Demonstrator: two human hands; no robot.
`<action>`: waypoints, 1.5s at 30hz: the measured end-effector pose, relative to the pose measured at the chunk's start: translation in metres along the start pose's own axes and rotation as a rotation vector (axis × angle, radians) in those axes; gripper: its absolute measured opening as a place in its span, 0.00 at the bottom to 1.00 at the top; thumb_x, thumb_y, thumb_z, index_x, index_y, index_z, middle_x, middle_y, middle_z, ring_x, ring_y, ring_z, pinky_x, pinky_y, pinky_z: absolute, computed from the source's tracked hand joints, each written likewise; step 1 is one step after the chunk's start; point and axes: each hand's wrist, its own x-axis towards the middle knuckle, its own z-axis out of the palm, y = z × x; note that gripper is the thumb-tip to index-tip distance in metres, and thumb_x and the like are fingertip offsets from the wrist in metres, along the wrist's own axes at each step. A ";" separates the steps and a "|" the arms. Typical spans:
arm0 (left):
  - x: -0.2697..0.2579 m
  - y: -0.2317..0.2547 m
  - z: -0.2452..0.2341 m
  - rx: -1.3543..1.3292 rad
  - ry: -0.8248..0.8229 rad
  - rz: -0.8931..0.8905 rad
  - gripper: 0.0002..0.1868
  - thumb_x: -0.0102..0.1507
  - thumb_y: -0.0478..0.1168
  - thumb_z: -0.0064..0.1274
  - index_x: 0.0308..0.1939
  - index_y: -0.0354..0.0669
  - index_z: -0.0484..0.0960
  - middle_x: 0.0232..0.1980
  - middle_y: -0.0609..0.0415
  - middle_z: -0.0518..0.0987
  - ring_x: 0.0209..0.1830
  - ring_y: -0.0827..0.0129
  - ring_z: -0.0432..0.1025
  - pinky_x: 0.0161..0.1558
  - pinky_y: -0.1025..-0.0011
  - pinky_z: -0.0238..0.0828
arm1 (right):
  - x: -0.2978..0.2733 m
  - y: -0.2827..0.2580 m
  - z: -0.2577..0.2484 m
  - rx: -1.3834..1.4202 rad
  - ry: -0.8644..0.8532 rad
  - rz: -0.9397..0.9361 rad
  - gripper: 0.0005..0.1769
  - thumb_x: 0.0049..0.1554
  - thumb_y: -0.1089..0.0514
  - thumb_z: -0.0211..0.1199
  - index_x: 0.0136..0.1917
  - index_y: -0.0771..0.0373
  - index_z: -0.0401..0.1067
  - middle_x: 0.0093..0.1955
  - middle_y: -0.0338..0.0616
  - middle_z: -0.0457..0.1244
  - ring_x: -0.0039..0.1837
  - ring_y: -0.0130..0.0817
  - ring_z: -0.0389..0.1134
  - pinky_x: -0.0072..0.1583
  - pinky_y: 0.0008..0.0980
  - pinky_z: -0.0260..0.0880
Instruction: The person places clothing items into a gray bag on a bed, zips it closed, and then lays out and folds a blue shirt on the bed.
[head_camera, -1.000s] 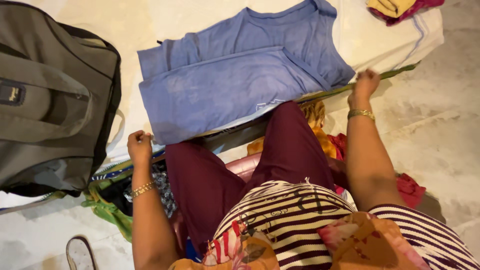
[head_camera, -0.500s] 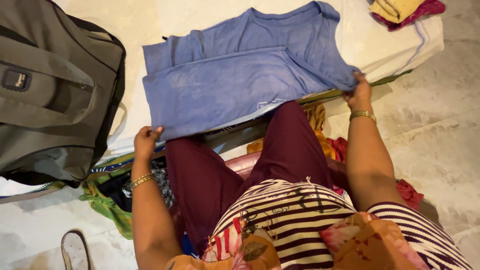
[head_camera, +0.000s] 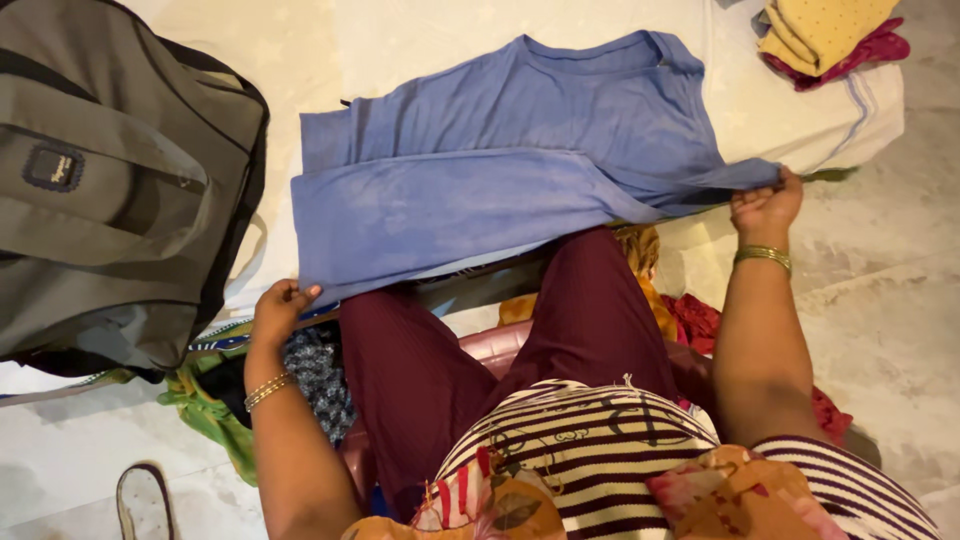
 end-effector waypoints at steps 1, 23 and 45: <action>-0.002 0.003 0.000 0.002 0.000 -0.004 0.14 0.60 0.43 0.67 0.39 0.38 0.81 0.30 0.62 0.72 0.29 0.77 0.62 0.32 0.75 0.60 | -0.002 -0.001 0.001 0.003 -0.172 -0.027 0.16 0.61 0.48 0.61 0.34 0.50 0.64 0.23 0.30 0.57 0.24 0.28 0.52 0.34 0.31 0.59; 0.007 0.013 0.014 -0.295 0.038 0.112 0.15 0.63 0.44 0.64 0.44 0.37 0.81 0.35 0.59 0.81 0.33 0.77 0.73 0.38 0.78 0.70 | 0.024 0.029 0.089 -0.242 -0.048 -0.443 0.10 0.59 0.62 0.62 0.53 0.53 0.67 0.41 0.34 0.64 0.43 0.27 0.67 0.47 0.32 0.72; 0.016 0.014 0.037 0.024 0.270 0.119 0.21 0.59 0.48 0.69 0.43 0.35 0.79 0.30 0.52 0.77 0.28 0.69 0.69 0.32 0.69 0.68 | -0.020 0.224 0.104 -1.819 -0.058 -1.451 0.09 0.43 0.50 0.75 0.35 0.51 0.77 0.50 0.46 0.72 0.57 0.56 0.69 0.55 0.59 0.68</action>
